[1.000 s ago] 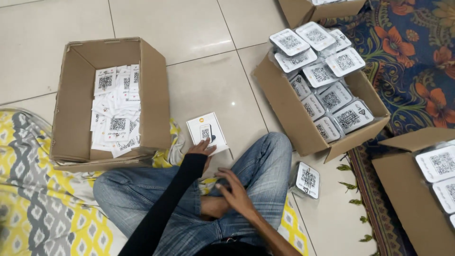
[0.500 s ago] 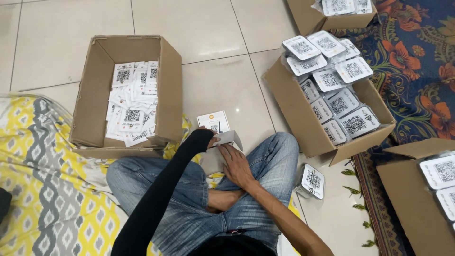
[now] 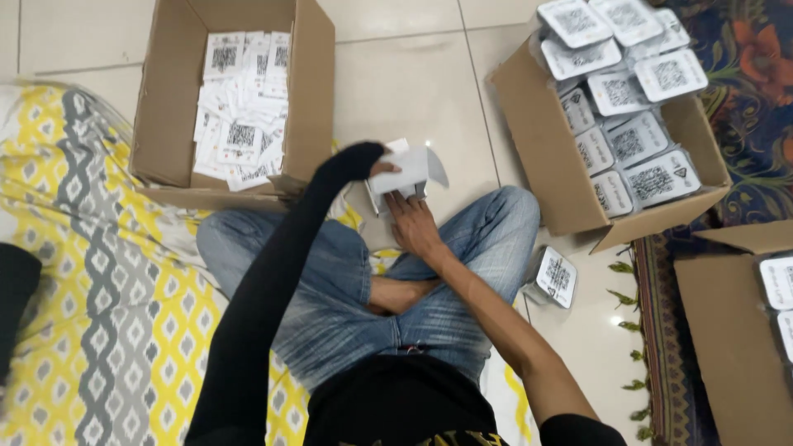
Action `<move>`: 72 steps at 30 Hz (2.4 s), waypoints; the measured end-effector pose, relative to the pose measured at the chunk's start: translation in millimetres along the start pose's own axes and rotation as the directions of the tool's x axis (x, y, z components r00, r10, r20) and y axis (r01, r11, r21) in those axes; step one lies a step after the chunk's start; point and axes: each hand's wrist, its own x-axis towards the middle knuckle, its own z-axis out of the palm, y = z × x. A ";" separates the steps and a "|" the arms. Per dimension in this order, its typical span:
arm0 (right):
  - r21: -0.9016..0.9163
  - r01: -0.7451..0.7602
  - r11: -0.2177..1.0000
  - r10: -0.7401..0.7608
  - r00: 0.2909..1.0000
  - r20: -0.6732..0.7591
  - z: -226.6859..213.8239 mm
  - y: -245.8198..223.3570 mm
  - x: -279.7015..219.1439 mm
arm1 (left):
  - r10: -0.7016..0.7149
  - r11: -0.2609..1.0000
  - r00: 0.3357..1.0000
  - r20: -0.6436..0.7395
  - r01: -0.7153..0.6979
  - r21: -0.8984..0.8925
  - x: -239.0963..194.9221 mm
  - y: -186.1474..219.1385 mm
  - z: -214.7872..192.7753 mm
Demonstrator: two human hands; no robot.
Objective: The person sits on a mat on the floor and packs small white boxes. They open each box, place a plastic-wrapped item inside, add a paper insert with a QR code, close the box, and set it aside. The process is repeated for multiple boxes.
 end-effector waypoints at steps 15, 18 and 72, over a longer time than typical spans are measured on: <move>-0.079 -0.080 0.994 0.099 0.955 0.280 78.3 38.0 0.6 | 0.486 0.816 0.843 -0.230 -0.343 0.466 -67.2 151.8 -46.4; 0.064 -0.062 0.996 0.049 0.979 0.198 -9.8 -6.8 18.3 | 0.478 0.636 0.787 -0.389 -0.005 0.772 -42.5 136.2 -78.1; 0.023 -0.147 0.989 0.134 0.950 0.283 -4.9 11.3 29.6 | 0.082 0.838 0.996 -0.034 -0.050 0.544 -8.5 -0.2 70.6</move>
